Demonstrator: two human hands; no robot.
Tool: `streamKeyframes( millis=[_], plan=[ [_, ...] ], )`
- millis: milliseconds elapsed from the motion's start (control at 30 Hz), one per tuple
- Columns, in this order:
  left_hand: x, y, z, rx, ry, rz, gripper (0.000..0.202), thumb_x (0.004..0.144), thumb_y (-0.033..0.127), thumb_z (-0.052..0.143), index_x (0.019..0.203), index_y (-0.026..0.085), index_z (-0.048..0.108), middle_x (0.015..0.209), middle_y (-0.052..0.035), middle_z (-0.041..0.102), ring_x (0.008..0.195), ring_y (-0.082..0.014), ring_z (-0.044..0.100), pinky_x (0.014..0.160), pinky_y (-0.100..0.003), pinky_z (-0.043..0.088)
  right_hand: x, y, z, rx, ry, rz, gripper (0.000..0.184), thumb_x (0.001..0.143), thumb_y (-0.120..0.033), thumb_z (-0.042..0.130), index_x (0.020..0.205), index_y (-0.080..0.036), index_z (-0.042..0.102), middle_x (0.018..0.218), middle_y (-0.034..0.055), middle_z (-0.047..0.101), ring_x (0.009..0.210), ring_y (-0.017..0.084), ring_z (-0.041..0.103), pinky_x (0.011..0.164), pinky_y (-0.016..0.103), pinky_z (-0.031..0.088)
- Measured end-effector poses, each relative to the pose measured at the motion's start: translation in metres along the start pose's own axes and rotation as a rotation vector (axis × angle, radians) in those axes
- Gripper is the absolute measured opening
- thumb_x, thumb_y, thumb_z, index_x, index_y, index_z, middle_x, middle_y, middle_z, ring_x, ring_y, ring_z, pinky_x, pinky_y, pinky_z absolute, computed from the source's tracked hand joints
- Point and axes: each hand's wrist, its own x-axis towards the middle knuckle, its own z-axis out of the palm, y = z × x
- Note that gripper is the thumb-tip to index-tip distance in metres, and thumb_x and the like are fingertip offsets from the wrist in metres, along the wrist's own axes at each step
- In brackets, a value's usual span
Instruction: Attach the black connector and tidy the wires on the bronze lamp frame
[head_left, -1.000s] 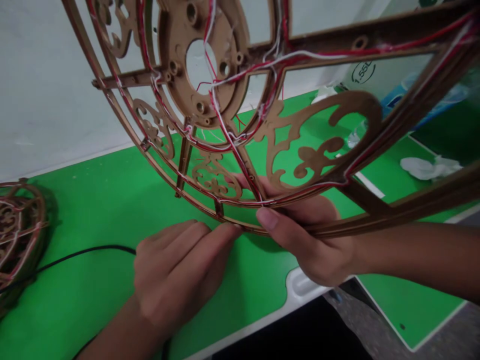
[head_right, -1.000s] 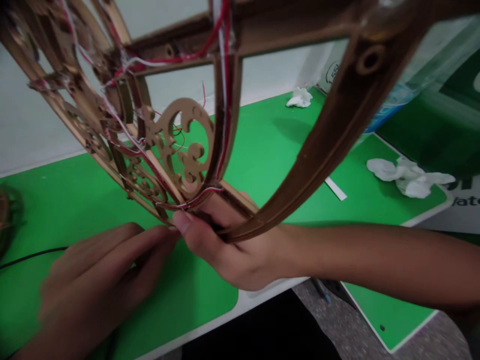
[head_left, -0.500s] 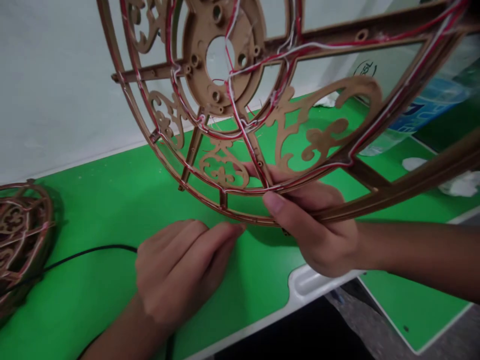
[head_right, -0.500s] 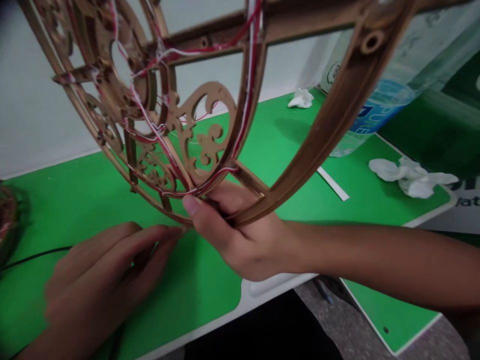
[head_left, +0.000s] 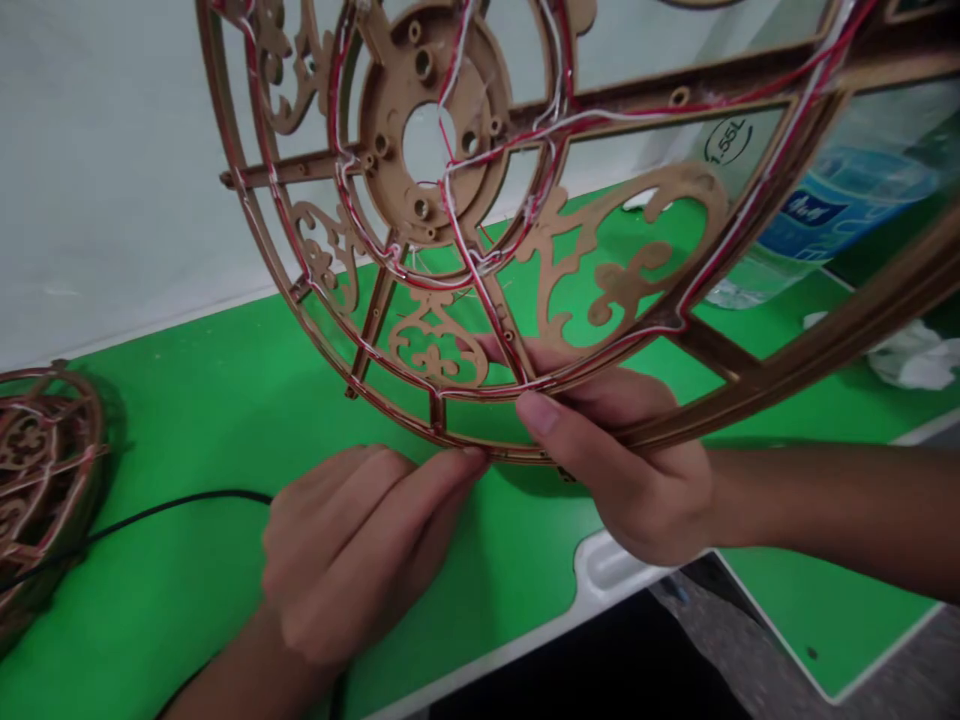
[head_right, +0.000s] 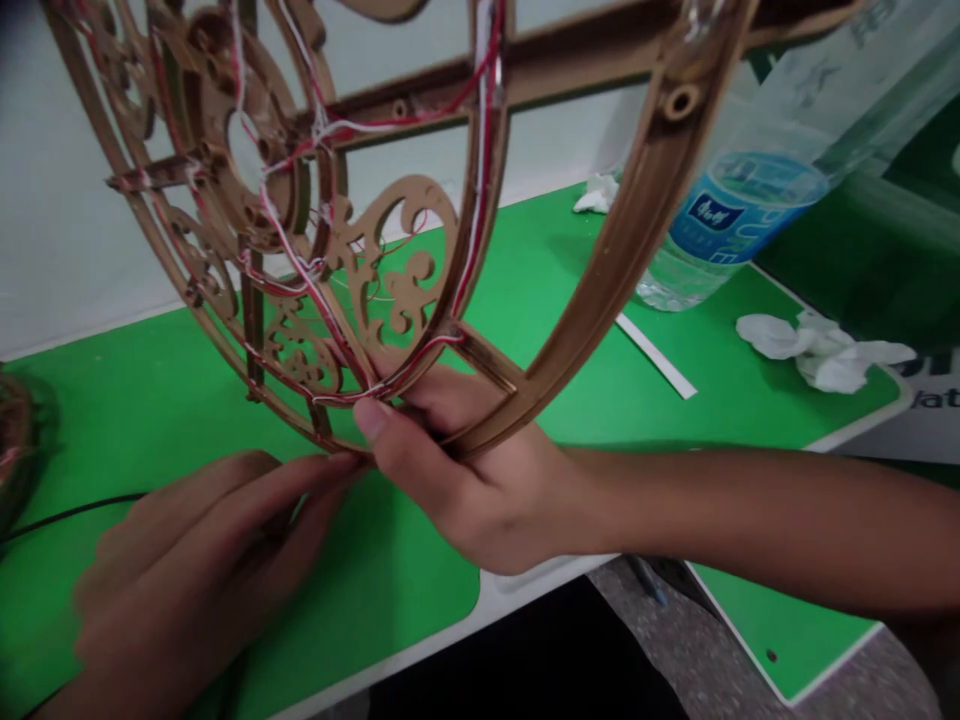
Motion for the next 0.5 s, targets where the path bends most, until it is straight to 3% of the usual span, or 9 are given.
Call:
streamKeyframes(
  millis=[67,267,367,500],
  plan=[
    [-0.002,0.0,0.0,-0.004,0.015,0.01,0.009,0.085,0.015,0.071,0.094,0.014,0.072,0.063,0.0016,0.061,0.06,-0.0067,0.055,0.063,-0.022,0.041,0.001,0.002,-0.001,0.037,-0.015,-0.048,0.019,0.099,-0.015,0.048,0.084,-0.02,0.058,0.081,0.0002,0.061,0.085,0.013,0.063,0.092,0.025,0.053],
    [0.005,-0.001,0.006,-0.16,-0.041,-0.114,0.008,0.09,0.022,0.067,0.097,0.02,0.07,0.061,0.0059,0.063,0.051,-0.0013,0.05,0.049,-0.019,0.03,0.007,0.007,-0.008,-0.027,-0.098,-0.113,0.021,0.099,-0.017,0.044,0.099,-0.016,0.065,0.103,0.0072,0.069,0.114,0.018,0.064,0.108,0.03,0.047],
    [0.006,-0.001,0.008,-0.173,-0.026,-0.118,0.007,0.089,0.022,0.068,0.096,0.02,0.07,0.061,0.0062,0.063,0.052,-0.0011,0.052,0.05,-0.018,0.032,0.008,0.008,-0.009,0.011,-0.112,-0.118,0.02,0.098,-0.014,0.045,0.098,-0.015,0.065,0.101,0.007,0.069,0.109,0.017,0.064,0.105,0.03,0.048],
    [0.005,0.0,0.006,-0.126,0.026,-0.128,0.006,0.09,0.025,0.066,0.09,0.02,0.07,0.062,0.0049,0.064,0.054,-0.0023,0.052,0.053,-0.018,0.034,0.004,0.012,-0.007,-0.047,0.031,-0.075,0.02,0.101,-0.017,0.048,0.099,-0.018,0.067,0.084,0.0009,0.065,0.093,0.013,0.063,0.101,0.028,0.048]
  ],
)
